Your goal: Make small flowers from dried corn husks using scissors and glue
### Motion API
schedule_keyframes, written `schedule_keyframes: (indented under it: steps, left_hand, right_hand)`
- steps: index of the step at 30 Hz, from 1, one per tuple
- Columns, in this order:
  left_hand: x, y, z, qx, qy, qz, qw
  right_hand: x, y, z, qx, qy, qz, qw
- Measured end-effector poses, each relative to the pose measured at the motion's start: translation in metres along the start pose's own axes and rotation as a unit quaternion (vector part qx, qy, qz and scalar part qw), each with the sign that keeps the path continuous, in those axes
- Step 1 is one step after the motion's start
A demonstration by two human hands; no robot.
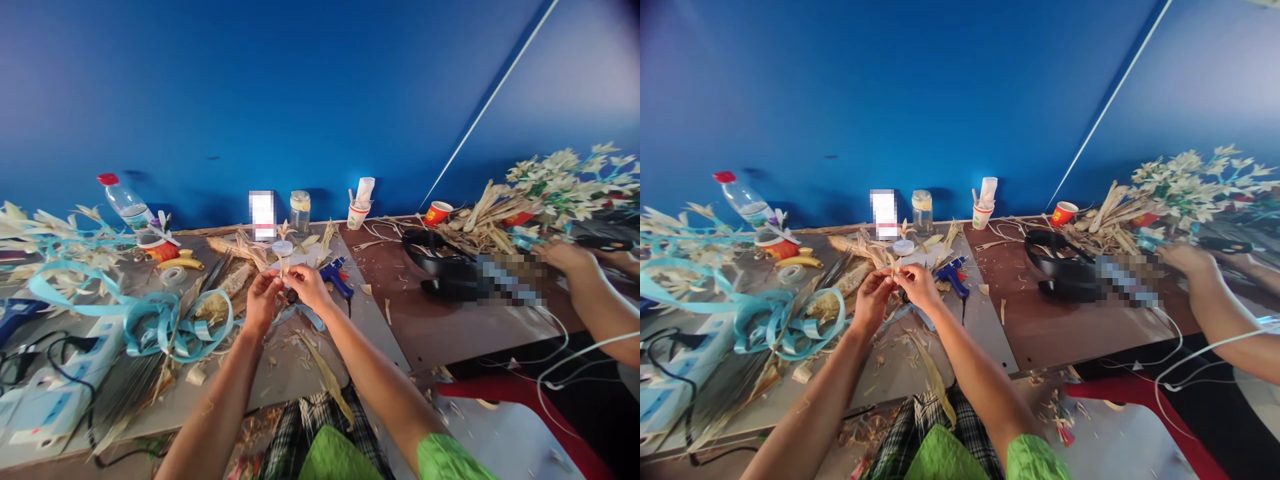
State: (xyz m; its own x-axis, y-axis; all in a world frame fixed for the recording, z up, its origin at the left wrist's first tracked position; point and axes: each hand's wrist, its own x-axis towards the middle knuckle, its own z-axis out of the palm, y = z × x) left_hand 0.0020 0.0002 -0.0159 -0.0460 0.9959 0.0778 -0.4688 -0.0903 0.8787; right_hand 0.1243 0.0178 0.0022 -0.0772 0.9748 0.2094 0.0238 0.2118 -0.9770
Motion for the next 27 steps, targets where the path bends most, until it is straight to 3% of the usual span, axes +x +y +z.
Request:
schedule_keyframes:
  steps: [4, 7, 20, 27]
  left_hand:
    - [0.002, 0.007, 0.001, -0.085, -0.031, -0.044, 0.995]
    - [0.003, 0.01, 0.0, -0.117, -0.047, -0.049, 0.991]
    - [-0.002, 0.008, 0.001, -0.024, -0.125, -0.104, 0.986]
    - [-0.003, 0.009, 0.002, 0.041, -0.121, -0.109, 0.986]
  right_hand:
    - [0.0, -0.006, -0.009, 0.164, -0.028, 0.035, 0.985]
    - [0.001, -0.009, -0.016, 0.221, -0.029, 0.047, 0.974]
    - [-0.005, -0.026, -0.014, 0.132, -0.064, 0.006, 0.989]
    - [-0.004, -0.024, -0.017, 0.127, -0.074, 0.009, 0.989]
